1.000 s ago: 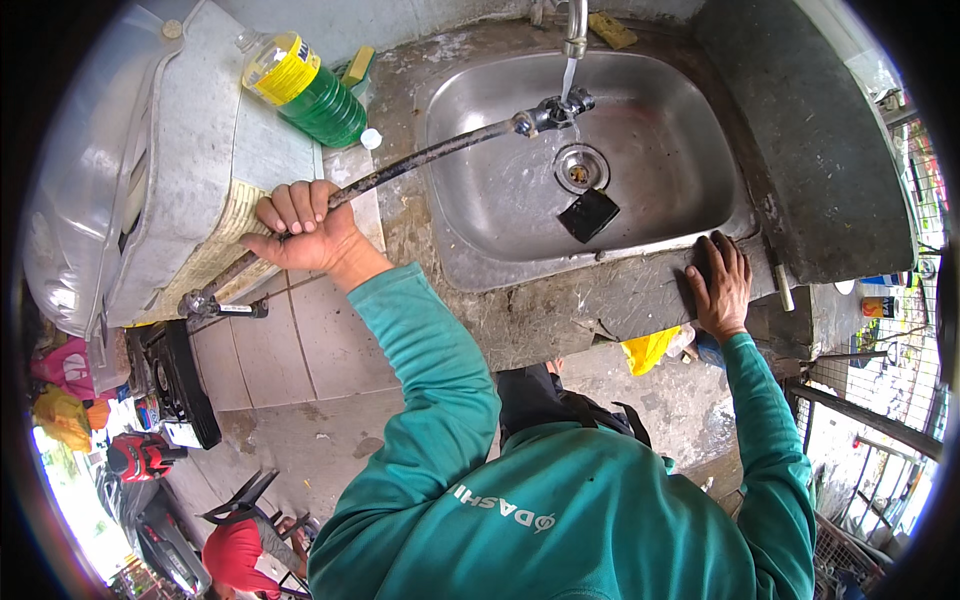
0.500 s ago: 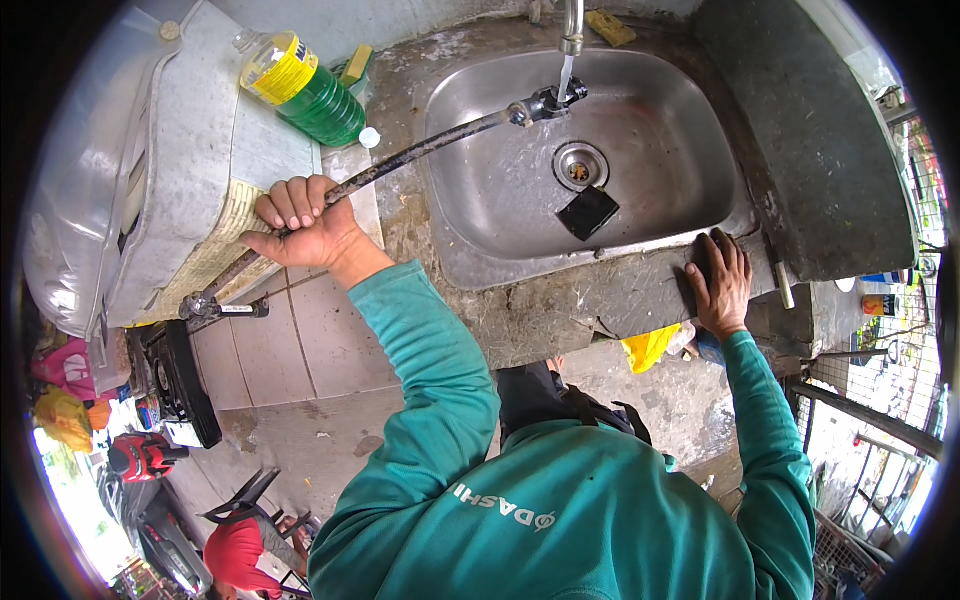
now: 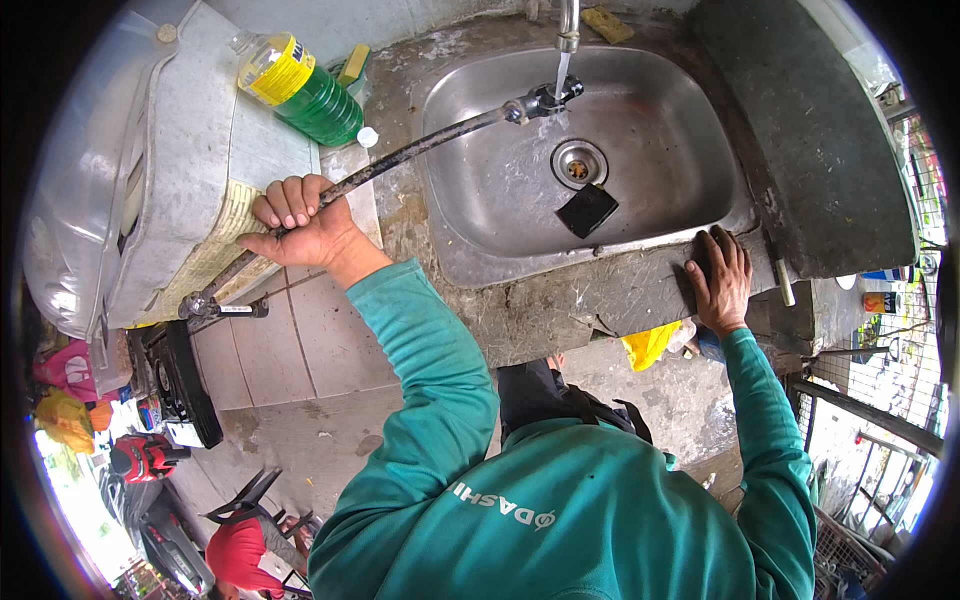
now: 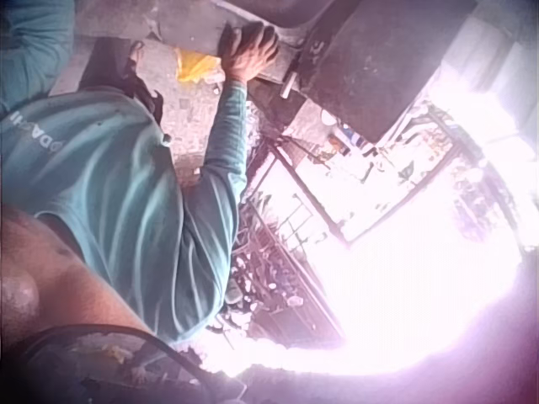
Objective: The person welds a metal rod using a handheld welding torch, then moves to a sink to rinse and scrub the welded area with a sponge under running water.
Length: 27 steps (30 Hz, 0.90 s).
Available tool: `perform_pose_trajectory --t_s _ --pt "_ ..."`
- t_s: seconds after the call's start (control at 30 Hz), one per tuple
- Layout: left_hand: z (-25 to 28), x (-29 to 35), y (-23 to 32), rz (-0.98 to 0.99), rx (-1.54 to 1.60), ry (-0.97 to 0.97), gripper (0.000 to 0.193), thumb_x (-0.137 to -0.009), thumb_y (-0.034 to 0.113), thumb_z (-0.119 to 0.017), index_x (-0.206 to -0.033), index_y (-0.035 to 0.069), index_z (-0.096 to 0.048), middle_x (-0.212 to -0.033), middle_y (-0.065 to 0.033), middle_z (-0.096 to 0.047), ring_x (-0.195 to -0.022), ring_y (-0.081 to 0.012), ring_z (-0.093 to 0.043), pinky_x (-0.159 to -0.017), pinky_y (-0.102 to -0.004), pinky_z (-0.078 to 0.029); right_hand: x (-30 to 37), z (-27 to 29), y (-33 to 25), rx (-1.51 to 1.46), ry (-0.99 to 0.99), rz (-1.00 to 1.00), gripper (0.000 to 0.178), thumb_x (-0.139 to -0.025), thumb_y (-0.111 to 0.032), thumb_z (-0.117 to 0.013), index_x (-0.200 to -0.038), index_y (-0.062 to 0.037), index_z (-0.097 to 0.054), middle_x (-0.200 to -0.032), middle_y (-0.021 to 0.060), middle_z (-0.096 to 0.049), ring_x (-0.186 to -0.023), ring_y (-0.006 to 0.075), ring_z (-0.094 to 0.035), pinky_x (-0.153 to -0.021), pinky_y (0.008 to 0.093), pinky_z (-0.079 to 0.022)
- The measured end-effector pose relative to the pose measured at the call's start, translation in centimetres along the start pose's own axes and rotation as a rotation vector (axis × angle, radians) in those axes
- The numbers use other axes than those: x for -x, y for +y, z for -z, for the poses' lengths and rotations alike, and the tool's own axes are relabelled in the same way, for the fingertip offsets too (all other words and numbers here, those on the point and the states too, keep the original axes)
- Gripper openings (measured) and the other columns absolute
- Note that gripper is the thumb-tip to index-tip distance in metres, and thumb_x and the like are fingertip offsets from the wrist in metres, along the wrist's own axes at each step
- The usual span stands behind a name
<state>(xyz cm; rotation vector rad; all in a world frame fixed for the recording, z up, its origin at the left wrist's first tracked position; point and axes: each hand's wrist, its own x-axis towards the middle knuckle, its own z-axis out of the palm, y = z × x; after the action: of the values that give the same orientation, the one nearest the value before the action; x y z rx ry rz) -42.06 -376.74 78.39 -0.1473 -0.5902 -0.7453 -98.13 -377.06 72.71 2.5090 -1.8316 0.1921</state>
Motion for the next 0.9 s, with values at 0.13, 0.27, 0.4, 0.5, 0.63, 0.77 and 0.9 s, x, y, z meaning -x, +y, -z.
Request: perform_pose_trajectory --t_s 0.13,0.27,0.4,0.5,0.63,0.77,0.9 --pt "0.0 0.0 0.0 -0.007 0.0 0.013 0.069 -0.091 0.08 -0.044 -0.066 0.016 -0.047 -0.056 0.0039 -0.041 -0.049 -0.008 -0.038 -0.049 -0.0236 -0.033 0.0 0.0 -0.1 0.004 -0.001 -0.005 0.068 -0.098 -0.057 -0.046 -0.147 -0.0096 -0.05 -0.154 0.0175 -0.045 -0.146 0.0369 -0.036 -0.124 0.0537 -0.018" --pt "-0.2 0.0 -0.2 -0.009 0.003 0.018 0.071 -0.092 0.081 -0.041 -0.067 0.016 -0.047 -0.055 0.0044 -0.04 -0.049 -0.0075 -0.037 -0.049 -0.0235 -0.033 0.0 0.1 -0.1 0.0 -0.003 -0.003 0.068 -0.098 -0.057 -0.046 -0.147 -0.0087 -0.05 -0.154 0.0175 -0.045 -0.145 0.037 -0.036 -0.123 0.0537 -0.019" --pt "-0.7 0.1 -0.5 -0.001 0.005 0.033 0.072 -0.091 0.082 -0.041 -0.066 0.015 -0.047 -0.054 0.0045 -0.039 -0.048 -0.0075 -0.037 -0.048 -0.0234 -0.033 0.0 0.0 0.0 -0.005 0.008 0.011 0.068 -0.098 -0.056 -0.047 -0.146 -0.008 -0.05 -0.154 0.0178 -0.045 -0.145 0.0373 -0.036 -0.123 0.0537 -0.019" --pt "-0.7 0.1 -0.7 0.011 -0.005 0.04 0.072 -0.091 0.082 -0.042 -0.065 0.015 -0.046 -0.054 0.0047 -0.039 -0.048 -0.0073 -0.036 -0.047 -0.0229 -0.032 0.0 0.0 0.0 -0.008 0.008 0.011 0.068 -0.098 -0.056 -0.047 -0.146 -0.0079 -0.051 -0.154 0.0179 -0.045 -0.145 0.0374 -0.036 -0.123 0.0537 -0.019" --pt "-0.9 0.2 -1.1 0.026 0.006 0.039 0.07 -0.091 0.081 -0.044 -0.065 0.015 -0.046 -0.054 0.0048 -0.038 -0.048 -0.007 -0.035 -0.046 -0.0221 -0.032 0.0 0.0 0.1 -0.001 0.012 0.014 0.068 -0.098 -0.055 -0.048 -0.146 -0.008 -0.05 -0.154 0.0179 -0.045 -0.145 0.0374 -0.036 -0.123 0.0537 -0.019" --pt "-1.1 0.2 -1.0 0.038 0.03 0.041 0.069 -0.091 0.079 -0.047 -0.065 0.016 -0.045 -0.054 0.0048 -0.037 -0.047 -0.0069 -0.035 -0.045 -0.022 -0.031 0.0 -0.1 0.0 0.004 0.011 0.009 0.068 -0.098 -0.056 -0.047 -0.147 -0.0085 -0.05 -0.154 0.0179 -0.045 -0.145 0.0375 -0.036 -0.123 0.0538 -0.019" --pt "-1.3 0.3 -1.2 0.043 0.038 0.065 0.069 -0.091 0.08 -0.047 -0.064 0.016 -0.044 -0.054 0.0049 -0.037 -0.047 -0.0069 -0.034 -0.045 -0.0224 -0.031 0.0 0.1 -0.2 0.002 0.006 -0.001 0.069 -0.098 -0.057 -0.046 -0.147 -0.0088 -0.05 -0.154 0.0179 -0.044 -0.145 0.0376 -0.036 -0.124 0.0539 -0.018"
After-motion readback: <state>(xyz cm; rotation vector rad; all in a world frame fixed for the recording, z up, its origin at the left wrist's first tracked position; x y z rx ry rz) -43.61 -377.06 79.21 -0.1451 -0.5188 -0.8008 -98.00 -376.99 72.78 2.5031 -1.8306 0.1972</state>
